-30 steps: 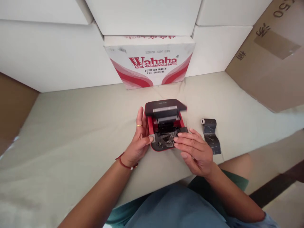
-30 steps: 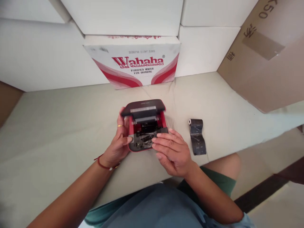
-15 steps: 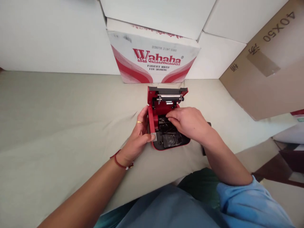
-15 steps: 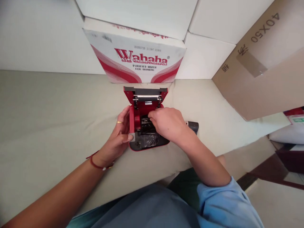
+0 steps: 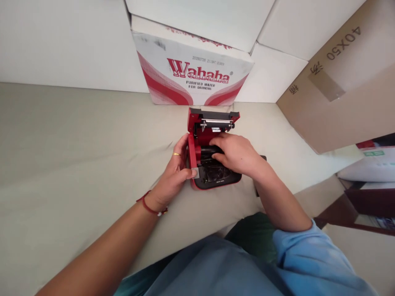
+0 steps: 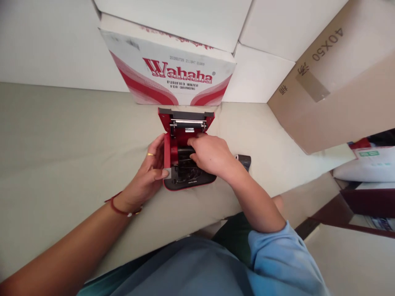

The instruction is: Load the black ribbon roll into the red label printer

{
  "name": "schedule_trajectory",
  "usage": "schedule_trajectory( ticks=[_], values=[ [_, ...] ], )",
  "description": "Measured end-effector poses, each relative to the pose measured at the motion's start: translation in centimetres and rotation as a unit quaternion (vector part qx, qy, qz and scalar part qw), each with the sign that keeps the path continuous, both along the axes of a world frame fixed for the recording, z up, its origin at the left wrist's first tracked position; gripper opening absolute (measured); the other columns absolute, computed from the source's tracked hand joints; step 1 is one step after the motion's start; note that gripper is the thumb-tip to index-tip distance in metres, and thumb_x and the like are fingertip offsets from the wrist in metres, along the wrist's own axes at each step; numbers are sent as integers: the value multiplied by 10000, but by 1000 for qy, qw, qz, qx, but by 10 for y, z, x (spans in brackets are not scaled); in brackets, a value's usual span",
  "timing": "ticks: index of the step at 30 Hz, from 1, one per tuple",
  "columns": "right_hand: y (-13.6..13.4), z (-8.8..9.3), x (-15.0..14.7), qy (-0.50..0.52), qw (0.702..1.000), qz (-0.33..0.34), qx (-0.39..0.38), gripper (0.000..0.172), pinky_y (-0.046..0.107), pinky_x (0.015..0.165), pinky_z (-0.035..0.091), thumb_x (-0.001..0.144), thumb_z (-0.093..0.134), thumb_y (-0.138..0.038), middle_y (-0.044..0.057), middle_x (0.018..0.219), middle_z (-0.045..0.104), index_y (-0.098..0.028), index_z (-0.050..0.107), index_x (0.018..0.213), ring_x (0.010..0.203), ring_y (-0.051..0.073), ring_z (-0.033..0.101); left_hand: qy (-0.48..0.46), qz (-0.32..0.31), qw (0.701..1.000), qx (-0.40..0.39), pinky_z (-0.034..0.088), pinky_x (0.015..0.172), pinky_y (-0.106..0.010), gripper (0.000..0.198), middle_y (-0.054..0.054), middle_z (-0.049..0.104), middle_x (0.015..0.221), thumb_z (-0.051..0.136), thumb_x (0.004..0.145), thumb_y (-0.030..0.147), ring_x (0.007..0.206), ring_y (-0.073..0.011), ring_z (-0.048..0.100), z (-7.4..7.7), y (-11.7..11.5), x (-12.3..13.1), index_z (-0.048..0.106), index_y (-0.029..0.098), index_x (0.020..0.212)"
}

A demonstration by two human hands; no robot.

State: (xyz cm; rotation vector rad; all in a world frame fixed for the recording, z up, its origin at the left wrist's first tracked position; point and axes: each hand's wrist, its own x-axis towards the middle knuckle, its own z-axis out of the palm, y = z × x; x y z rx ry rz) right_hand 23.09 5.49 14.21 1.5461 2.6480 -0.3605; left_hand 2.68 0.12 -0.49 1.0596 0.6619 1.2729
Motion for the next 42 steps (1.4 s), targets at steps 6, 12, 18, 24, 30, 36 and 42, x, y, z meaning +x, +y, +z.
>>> schedule_trajectory(
  ticks=[6, 12, 18, 24, 30, 36, 42],
  values=[
    [-36, 37, 63, 282, 958, 0, -42, 268, 294, 698, 543, 1025, 861, -356, 30, 1138, 767, -246, 828, 1266, 721, 132, 614, -4, 3, 1000, 15, 306, 1509, -631, 1071, 11, 387, 1936, 980, 820, 530, 1825, -428, 304, -3, 3, 1, 466, 478, 1758],
    [-44, 40, 144, 275, 947, -69, -155, 383, 286, 570, 468, 1003, 871, -543, -21, 792, 701, -250, 881, 1249, 607, 137, 530, -7, 5, 1000, 16, 364, 1483, -642, 1074, -4, 405, 1927, 977, 812, 513, 1812, -436, 335, -5, 5, 2, 474, 469, 1760],
    [-31, -40, 150, 227, 950, -134, -169, 394, 343, 714, 607, 950, 822, -515, 76, 1054, 882, -205, 890, 1184, 774, 201, 724, -16, 11, 1000, 5, 378, 1481, -619, 1052, -5, 419, 1923, 979, 803, 462, 1812, -418, 346, -3, 5, 1, 508, 452, 1744],
    [-18, -66, 171, 229, 937, -257, 59, 400, 452, 1022, 639, 1062, 636, -472, 119, 1175, 904, -216, 901, 1218, 1039, 268, 816, -11, -1, 1000, 16, 376, 1481, -637, 1030, -7, 400, 1935, 964, 831, 451, 1807, -425, 357, -3, 6, 0, 494, 458, 1748],
    [-19, -74, 205, 192, 948, -250, 36, 323, 468, 1019, 642, 992, 726, -423, 123, 1171, 911, -226, 926, 1153, 1011, 273, 803, -15, 10, 1000, 8, 395, 1473, -630, 1053, -11, 408, 1929, 977, 790, 445, 1801, -428, 366, -4, 6, 1, 514, 451, 1736],
    [-39, -73, 213, 192, 960, -205, -10, 402, 454, 952, 675, 960, 819, -454, 133, 1232, 884, -221, 901, 1277, 1000, 269, 812, -19, 11, 1000, 19, 378, 1480, -619, 1045, -16, 467, 1891, 955, 806, 448, 1787, -416, 396, -4, 6, 3, 497, 442, 1746],
    [-52, -54, 208, 196, 967, -161, -19, 468, 481, 930, 704, 993, 815, -607, 147, 1217, 872, -231, 894, 1261, 995, 295, 829, -15, 17, 1000, 21, 338, 1492, -625, 1049, -24, 466, 1894, 928, 797, 406, 1793, -415, 377, -3, 6, 4, 492, 416, 1751]
  ],
)
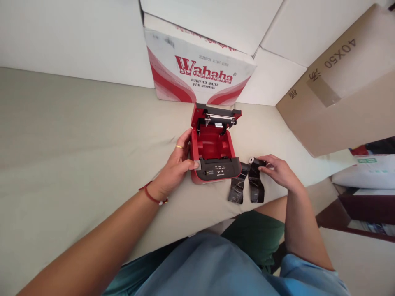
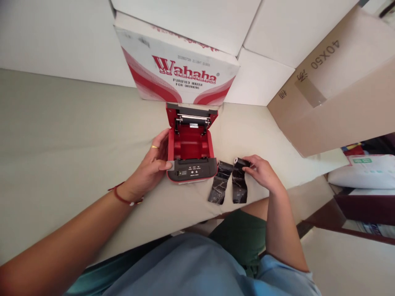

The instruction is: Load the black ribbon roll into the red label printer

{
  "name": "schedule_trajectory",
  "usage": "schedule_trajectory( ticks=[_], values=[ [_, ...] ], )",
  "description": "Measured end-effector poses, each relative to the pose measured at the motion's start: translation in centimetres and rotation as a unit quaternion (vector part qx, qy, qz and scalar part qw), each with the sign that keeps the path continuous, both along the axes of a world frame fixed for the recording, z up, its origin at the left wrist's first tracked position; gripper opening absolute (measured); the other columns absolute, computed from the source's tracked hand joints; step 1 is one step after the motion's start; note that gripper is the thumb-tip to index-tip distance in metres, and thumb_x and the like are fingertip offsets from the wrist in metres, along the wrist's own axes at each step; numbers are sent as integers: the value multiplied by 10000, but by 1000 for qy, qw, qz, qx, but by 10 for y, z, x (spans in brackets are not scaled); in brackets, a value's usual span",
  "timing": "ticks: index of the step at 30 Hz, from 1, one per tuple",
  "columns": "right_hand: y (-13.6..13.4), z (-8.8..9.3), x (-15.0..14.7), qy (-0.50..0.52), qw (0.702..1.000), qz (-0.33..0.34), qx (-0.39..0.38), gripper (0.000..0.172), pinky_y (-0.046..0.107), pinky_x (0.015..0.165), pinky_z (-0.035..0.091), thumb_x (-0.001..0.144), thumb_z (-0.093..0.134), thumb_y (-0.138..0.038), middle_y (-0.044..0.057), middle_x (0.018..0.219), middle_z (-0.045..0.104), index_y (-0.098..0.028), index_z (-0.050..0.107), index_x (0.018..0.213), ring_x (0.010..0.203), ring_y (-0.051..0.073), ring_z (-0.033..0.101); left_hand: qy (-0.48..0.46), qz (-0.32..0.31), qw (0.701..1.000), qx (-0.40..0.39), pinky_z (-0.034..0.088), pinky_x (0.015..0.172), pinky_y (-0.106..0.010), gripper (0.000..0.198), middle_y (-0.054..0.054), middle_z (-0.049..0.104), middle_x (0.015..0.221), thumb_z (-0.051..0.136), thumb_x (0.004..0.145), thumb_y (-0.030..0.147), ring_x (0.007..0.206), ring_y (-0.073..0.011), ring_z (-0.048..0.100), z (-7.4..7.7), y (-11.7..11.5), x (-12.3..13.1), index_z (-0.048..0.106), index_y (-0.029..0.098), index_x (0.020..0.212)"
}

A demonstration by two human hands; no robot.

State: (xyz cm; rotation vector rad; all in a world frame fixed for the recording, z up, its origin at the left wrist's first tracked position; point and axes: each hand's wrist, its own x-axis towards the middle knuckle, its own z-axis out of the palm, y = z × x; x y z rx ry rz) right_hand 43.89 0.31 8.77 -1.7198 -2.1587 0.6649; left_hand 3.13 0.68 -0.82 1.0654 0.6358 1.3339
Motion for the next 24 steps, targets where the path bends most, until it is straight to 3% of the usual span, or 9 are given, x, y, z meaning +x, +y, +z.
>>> schedule_trajectory(
  ticks=[3, 6, 9, 11, 13, 15, 18, 21, 24],
  values=[
    [-11, 50, 11, 8, 998, 55, -24, 502, 441, 943, 706, 1004, 840, -696, 129, 1240, 888, -278, 898, 1276, 1065, 308, 852, 4, 1, 1000, 5, 341, 1488, -628, 1054, -31, 449, 1902, 917, 798, 402, 1790, -424, 372, 0, 1, 0, 479, 401, 1756],
    [-15, 107, 20, 28, 982, 173, -64, 355, 381, 795, 702, 995, 907, -597, 102, 1104, 900, -343, 925, 1242, 918, 289, 855, 5, -3, 1000, 1, 353, 1478, -639, 1071, -33, 426, 1913, 903, 790, 394, 1782, -434, 379, -1, 1, 0, 454, 399, 1763],
    [-3, 132, 1, 153, 932, 319, -82, 366, 347, 714, 680, 983, 942, -554, 107, 1033, 888, -342, 921, 1281, 830, 258, 835, 6, -5, 1000, -4, 348, 1479, -638, 1083, -32, 403, 1926, 882, 781, 374, 1781, -431, 378, 0, 2, 1, 434, 394, 1767],
    [10, 126, -31, 217, 905, 356, -90, 346, 325, 729, 659, 1004, 938, -508, 104, 1065, 880, -321, 912, 1294, 852, 231, 824, 9, -6, 1000, -1, 351, 1478, -628, 1073, -31, 389, 1933, 872, 787, 370, 1781, -425, 378, 2, 2, 1, 431, 388, 1764],
    [24, 107, -73, 205, 931, 288, -95, 308, 322, 759, 634, 1021, 924, -441, 92, 1051, 853, -276, 902, 1280, 880, 217, 795, 16, -5, 1000, 9, 368, 1471, -619, 1061, -31, 381, 1938, 865, 797, 374, 1779, -423, 381, 3, 2, 1, 427, 382, 1763],
    [34, 84, -113, 162, 960, 199, -109, 373, 289, 649, 544, 1014, 913, -437, 11, 834, 743, -233, 877, 1323, 709, 167, 662, 20, -4, 1000, 16, 390, 1459, -614, 1063, -34, 395, 1931, 855, 799, 372, 1773, -422, 390, 3, 2, 1, 416, 377, 1767],
    [42, 57, -159, 97, 985, 134, -43, 350, 326, 740, 585, 963, 897, -336, 37, 999, 754, -233, 883, 1297, 788, 180, 668, 22, -7, 1000, 10, 384, 1458, -617, 1079, -43, 430, 1910, 833, 793, 355, 1767, -416, 396, 4, 2, 2, 394, 370, 1778],
    [42, 48, -185, -15, 995, 82, 46, 338, 391, 919, 626, 948, 854, -236, 89, 1199, 790, -264, 897, 1282, 967, 237, 749, 26, -15, 1000, 1, 395, 1446, -627, 1092, -54, 442, 1900, 814, 791, 338, 1752, -418, 412, 4, 1, 2, 373, 362, 1789],
    [38, 53, -200, -133, 989, 56, 21, 398, 401, 908, 619, 1044, 739, -235, 68, 1098, 857, -298, 854, 1419, 928, 259, 783, 31, -23, 999, -6, 459, 1396, -637, 1104, -69, 440, 1896, 798, 797, 340, 1704, -424, 473, 5, 1, 1, 341, 361, 1802]
  ],
)
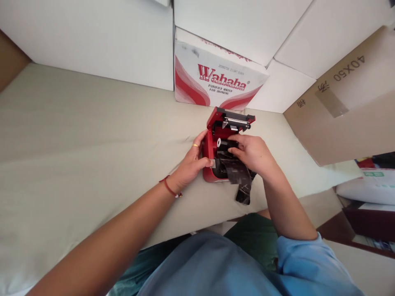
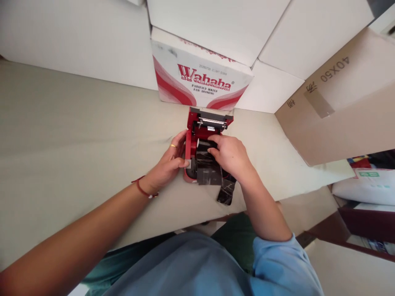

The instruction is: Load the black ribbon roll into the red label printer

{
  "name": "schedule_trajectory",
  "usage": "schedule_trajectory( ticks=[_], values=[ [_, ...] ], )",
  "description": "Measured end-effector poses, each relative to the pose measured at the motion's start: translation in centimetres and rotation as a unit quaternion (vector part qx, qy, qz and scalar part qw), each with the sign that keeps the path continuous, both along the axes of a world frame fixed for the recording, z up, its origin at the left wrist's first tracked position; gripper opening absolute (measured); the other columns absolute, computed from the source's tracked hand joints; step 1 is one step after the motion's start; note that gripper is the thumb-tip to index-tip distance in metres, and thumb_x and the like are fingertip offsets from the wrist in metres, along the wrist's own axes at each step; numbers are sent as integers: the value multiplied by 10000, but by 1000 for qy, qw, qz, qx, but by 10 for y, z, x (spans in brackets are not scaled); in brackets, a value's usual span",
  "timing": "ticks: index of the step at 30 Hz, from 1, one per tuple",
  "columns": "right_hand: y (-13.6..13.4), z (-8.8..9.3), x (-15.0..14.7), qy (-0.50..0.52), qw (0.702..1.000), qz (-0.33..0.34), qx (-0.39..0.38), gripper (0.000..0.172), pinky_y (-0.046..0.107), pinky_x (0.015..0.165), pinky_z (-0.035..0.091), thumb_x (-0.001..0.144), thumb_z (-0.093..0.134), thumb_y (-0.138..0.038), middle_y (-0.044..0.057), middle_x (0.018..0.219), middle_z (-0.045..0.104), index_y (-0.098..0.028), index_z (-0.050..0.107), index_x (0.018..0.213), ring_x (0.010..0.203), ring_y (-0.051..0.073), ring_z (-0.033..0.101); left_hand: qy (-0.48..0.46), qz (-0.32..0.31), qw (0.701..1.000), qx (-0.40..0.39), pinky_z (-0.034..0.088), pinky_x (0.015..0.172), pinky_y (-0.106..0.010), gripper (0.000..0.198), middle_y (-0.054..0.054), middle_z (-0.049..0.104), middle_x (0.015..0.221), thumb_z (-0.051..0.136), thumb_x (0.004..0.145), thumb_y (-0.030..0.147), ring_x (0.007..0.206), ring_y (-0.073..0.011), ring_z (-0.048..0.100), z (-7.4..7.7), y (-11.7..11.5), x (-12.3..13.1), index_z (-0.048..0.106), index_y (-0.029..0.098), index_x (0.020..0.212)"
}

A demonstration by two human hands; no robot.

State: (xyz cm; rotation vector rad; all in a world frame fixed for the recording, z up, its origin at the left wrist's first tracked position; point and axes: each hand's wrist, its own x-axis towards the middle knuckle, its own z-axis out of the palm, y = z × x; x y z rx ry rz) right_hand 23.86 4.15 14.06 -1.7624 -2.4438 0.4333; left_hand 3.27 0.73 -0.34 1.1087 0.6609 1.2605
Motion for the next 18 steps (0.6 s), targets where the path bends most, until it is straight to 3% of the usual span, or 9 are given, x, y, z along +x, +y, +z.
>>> schedule_trajectory(
  ticks=[6, 9, 15, 18],
  values=[
    [3, 7, -26, -178, 984, -16, 7, 433, 431, 920, 612, 1092, 668, -270, 123, 1303, 903, -313, 824, 1494, 1177, 368, 839, 9, 5, 1000, -17, 423, 1421, -653, 1127, -104, 451, 1875, 791, 786, 338, 1701, -425, 466, 5, -2, 0, 319, 321, 1809],
    [7, 5, -35, -223, 975, -22, 11, 398, 432, 882, 616, 1095, 653, -283, 149, 1288, 902, -295, 835, 1448, 1188, 394, 845, 7, 4, 1000, -19, 406, 1433, -649, 1132, -101, 455, 1866, 799, 781, 335, 1721, -422, 433, 6, -2, 0, 319, 318, 1806],
    [11, 7, -48, -263, 965, -7, -2, 355, 412, 858, 610, 1055, 665, -206, 186, 1276, 899, -232, 832, 1368, 1184, 402, 849, 12, 0, 1000, -12, 412, 1426, -661, 1115, -83, 455, 1860, 791, 806, 342, 1684, -421, 473, 6, -3, -1, 318, 344, 1816],
    [11, 8, -43, -219, 976, 4, -5, 356, 406, 881, 607, 1064, 704, -238, 165, 1292, 900, -233, 817, 1401, 1173, 379, 845, 7, -1, 1000, -11, 391, 1440, -660, 1115, -82, 455, 1859, 784, 803, 340, 1685, -420, 474, 7, -3, -1, 318, 338, 1816]
  ],
)
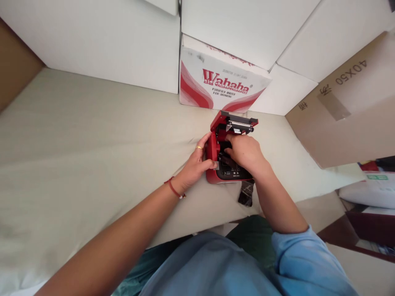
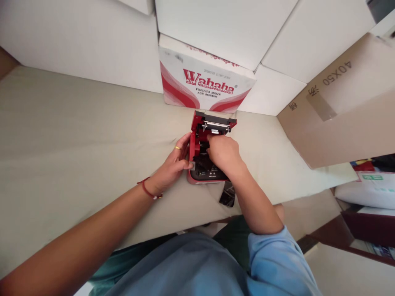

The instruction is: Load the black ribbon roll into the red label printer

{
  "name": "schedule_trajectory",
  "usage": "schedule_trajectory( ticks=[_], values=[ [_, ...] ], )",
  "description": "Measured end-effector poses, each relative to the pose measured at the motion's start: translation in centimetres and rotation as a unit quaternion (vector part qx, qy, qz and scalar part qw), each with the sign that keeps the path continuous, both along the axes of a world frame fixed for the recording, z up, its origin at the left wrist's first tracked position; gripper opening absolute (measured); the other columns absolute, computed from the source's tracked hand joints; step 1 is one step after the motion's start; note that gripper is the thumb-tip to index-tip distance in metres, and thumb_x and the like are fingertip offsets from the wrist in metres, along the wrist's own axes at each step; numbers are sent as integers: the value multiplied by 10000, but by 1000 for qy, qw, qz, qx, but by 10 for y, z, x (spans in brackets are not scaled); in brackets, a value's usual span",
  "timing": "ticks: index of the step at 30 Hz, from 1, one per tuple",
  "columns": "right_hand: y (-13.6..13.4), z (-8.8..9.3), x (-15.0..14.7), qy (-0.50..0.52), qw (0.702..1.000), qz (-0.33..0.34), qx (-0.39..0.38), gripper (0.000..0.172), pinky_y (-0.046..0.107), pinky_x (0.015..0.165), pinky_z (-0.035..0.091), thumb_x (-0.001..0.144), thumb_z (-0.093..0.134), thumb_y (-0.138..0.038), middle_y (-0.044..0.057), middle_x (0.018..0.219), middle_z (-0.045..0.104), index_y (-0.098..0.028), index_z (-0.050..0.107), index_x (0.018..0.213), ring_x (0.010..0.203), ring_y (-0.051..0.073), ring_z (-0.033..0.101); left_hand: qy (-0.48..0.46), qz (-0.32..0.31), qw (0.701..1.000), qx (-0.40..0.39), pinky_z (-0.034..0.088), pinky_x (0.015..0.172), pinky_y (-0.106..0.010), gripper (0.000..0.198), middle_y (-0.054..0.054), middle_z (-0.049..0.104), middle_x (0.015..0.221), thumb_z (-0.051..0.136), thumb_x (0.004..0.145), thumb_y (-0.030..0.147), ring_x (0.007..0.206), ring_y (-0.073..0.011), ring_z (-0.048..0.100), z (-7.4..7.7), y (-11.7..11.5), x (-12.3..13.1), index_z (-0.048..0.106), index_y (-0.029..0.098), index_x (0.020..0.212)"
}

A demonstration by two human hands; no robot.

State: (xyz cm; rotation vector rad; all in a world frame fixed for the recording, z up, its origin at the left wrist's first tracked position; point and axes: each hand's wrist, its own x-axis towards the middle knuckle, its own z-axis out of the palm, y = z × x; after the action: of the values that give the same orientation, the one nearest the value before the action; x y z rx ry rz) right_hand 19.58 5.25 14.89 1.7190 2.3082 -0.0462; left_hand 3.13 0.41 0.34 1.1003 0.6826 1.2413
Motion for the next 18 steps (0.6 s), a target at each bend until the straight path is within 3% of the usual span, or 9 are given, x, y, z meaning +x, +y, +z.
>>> schedule_trajectory(
  ticks=[4, 6, 8, 10, 12, 18],
  values=[
    [-19, 0, 27, 205, 978, 31, 7, 235, 388, 880, 628, 1125, 686, -288, 86, 1109, 914, -238, 855, 1280, 988, 285, 849, -10, -5, 1000, -10, 367, 1456, -655, 1133, -96, 426, 1885, 797, 790, 341, 1722, -417, 436, 2, 0, 0, 303, 327, 1810],
    [-39, -1, 43, 323, 941, 88, 50, 218, 372, 894, 650, 1156, 663, -294, 71, 1075, 904, -235, 864, 1217, 954, 243, 841, -9, -3, 1000, -6, 358, 1465, -647, 1131, -90, 401, 1908, 807, 790, 342, 1761, -417, 389, 1, -1, 0, 310, 331, 1805],
    [-60, -4, 56, 389, 899, 177, 93, 226, 384, 956, 675, 1177, 660, -305, 87, 1167, 906, -237, 860, 1258, 1039, 236, 846, -8, 1, 1000, 1, 348, 1475, -636, 1118, -82, 383, 1926, 812, 798, 343, 1791, -415, 349, -1, 0, 0, 321, 334, 1803],
    [-79, -10, 67, 397, 876, 252, 106, 235, 430, 1043, 690, 1182, 673, -297, 106, 1283, 904, -246, 847, 1331, 1167, 253, 845, -3, 9, 1000, 13, 333, 1486, -624, 1092, -72, 373, 1937, 814, 819, 361, 1806, -412, 331, -4, 0, -1, 337, 339, 1801],
    [-91, -19, 76, 385, 871, 285, 109, 266, 483, 1127, 688, 1179, 673, -258, 115, 1388, 889, -257, 830, 1394, 1285, 269, 832, 4, 14, 1000, 27, 334, 1485, -622, 1076, -67, 372, 1941, 822, 839, 392, 1810, -412, 328, -8, 1, -1, 346, 348, 1802],
    [-102, -43, 98, 385, 874, 269, 120, 450, 551, 1288, 626, 1149, 657, -179, 92, 1517, 849, -336, 758, 1559, 1455, 267, 790, -10, 19, 999, 32, 354, 1479, -617, 1056, -54, 417, 1925, 887, 830, 417, 1795, -392, 381, -9, 1, -3, 418, 387, 1776]
  ],
)
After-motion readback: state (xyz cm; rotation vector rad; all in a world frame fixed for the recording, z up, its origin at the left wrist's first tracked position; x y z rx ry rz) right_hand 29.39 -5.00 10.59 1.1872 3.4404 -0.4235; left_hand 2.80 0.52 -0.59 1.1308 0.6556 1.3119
